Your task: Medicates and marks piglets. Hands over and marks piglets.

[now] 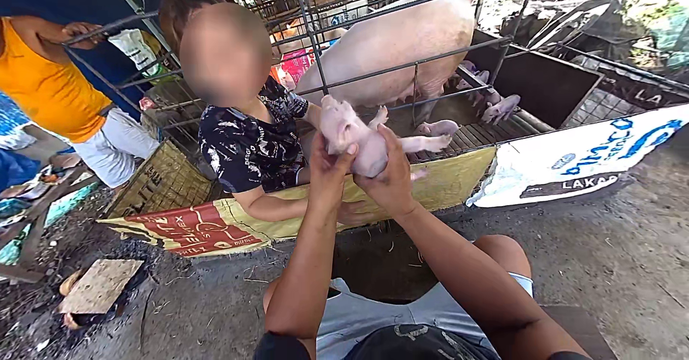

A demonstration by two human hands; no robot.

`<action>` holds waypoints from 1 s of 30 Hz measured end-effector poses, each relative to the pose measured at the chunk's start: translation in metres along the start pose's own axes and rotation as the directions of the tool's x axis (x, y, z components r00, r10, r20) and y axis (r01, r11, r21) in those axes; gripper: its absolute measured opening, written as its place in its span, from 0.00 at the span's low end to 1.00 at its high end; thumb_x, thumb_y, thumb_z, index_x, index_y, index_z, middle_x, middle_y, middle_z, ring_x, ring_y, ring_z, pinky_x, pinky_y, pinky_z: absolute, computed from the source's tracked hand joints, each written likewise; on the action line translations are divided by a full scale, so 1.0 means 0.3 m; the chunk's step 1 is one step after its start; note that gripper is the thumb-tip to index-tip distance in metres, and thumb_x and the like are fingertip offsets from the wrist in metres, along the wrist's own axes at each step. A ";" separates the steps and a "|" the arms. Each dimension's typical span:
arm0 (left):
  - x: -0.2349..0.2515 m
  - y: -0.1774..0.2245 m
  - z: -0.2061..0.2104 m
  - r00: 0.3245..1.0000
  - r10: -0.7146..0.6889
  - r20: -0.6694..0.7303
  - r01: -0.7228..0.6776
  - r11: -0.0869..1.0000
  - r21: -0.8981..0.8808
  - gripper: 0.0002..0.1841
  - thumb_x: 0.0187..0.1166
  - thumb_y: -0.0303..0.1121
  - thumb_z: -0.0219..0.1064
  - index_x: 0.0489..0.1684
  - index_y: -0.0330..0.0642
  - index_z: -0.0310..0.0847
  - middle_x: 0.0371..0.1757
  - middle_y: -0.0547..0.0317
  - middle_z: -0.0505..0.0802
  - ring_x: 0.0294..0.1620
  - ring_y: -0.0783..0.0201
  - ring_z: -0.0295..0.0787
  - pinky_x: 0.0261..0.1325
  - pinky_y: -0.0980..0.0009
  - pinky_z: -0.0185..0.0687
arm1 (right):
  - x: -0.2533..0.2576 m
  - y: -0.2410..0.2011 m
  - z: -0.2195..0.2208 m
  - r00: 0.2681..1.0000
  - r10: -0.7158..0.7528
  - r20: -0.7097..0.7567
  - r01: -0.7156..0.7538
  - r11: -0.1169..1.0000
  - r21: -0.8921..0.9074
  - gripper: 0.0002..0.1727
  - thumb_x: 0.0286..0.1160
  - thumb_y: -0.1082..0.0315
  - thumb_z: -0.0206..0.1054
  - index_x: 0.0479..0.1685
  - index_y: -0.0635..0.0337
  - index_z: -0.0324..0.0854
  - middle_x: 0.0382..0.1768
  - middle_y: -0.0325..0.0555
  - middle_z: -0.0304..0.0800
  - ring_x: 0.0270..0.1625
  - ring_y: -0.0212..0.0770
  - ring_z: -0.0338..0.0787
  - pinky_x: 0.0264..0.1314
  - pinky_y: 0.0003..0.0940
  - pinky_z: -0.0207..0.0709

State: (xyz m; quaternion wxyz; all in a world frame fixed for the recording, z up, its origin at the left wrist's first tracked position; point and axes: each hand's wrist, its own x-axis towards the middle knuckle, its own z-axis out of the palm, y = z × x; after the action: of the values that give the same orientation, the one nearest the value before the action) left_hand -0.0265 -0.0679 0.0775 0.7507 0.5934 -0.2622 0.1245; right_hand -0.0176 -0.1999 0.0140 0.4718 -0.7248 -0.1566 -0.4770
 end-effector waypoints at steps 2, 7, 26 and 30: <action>0.030 -0.011 0.011 0.997 0.013 0.074 -0.011 1.000 -0.027 0.40 0.79 0.28 0.70 0.91 0.42 0.51 0.76 0.47 0.80 0.71 0.55 0.83 0.73 0.55 0.83 | 0.027 0.005 -0.017 0.998 0.041 0.039 -0.044 0.996 0.073 0.59 0.41 0.61 0.90 0.86 0.61 0.63 0.74 0.60 0.79 0.71 0.53 0.84 0.69 0.55 0.82; 0.087 -0.005 0.053 0.991 -0.015 0.131 0.001 0.995 0.104 0.37 0.81 0.26 0.68 0.90 0.39 0.53 0.75 0.43 0.81 0.68 0.54 0.85 0.69 0.57 0.87 | 0.121 0.019 -0.059 0.984 0.139 0.114 -0.167 0.942 0.291 0.61 0.34 0.64 0.90 0.82 0.68 0.63 0.73 0.58 0.77 0.72 0.42 0.82 0.75 0.37 0.79; -0.009 -0.011 -0.122 0.961 -0.200 0.193 -0.005 0.681 0.733 0.17 0.88 0.46 0.61 0.60 0.44 0.85 0.49 0.58 0.94 0.38 0.65 0.91 0.43 0.60 0.91 | 0.458 0.104 -0.138 0.878 0.454 0.155 -0.429 0.598 0.677 0.54 0.45 0.75 0.86 0.81 0.60 0.56 0.63 0.61 0.81 0.59 0.54 0.90 0.55 0.54 0.92; -0.063 0.036 -0.178 0.909 -0.254 0.330 -0.035 0.743 0.668 0.13 0.88 0.42 0.61 0.43 0.45 0.88 0.32 0.63 0.90 0.30 0.69 0.85 0.36 0.67 0.84 | 0.599 0.081 -0.171 0.800 0.542 0.257 -0.541 0.464 0.702 0.50 0.54 0.74 0.83 0.82 0.61 0.57 0.59 0.63 0.85 0.55 0.58 0.93 0.54 0.58 0.92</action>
State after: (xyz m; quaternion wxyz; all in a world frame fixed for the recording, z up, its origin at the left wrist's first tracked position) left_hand -0.0345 -0.0115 0.0677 0.4282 0.8469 -0.3127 0.0393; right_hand 0.0601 -0.2951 0.1568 0.8516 -0.4760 -0.0994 -0.1956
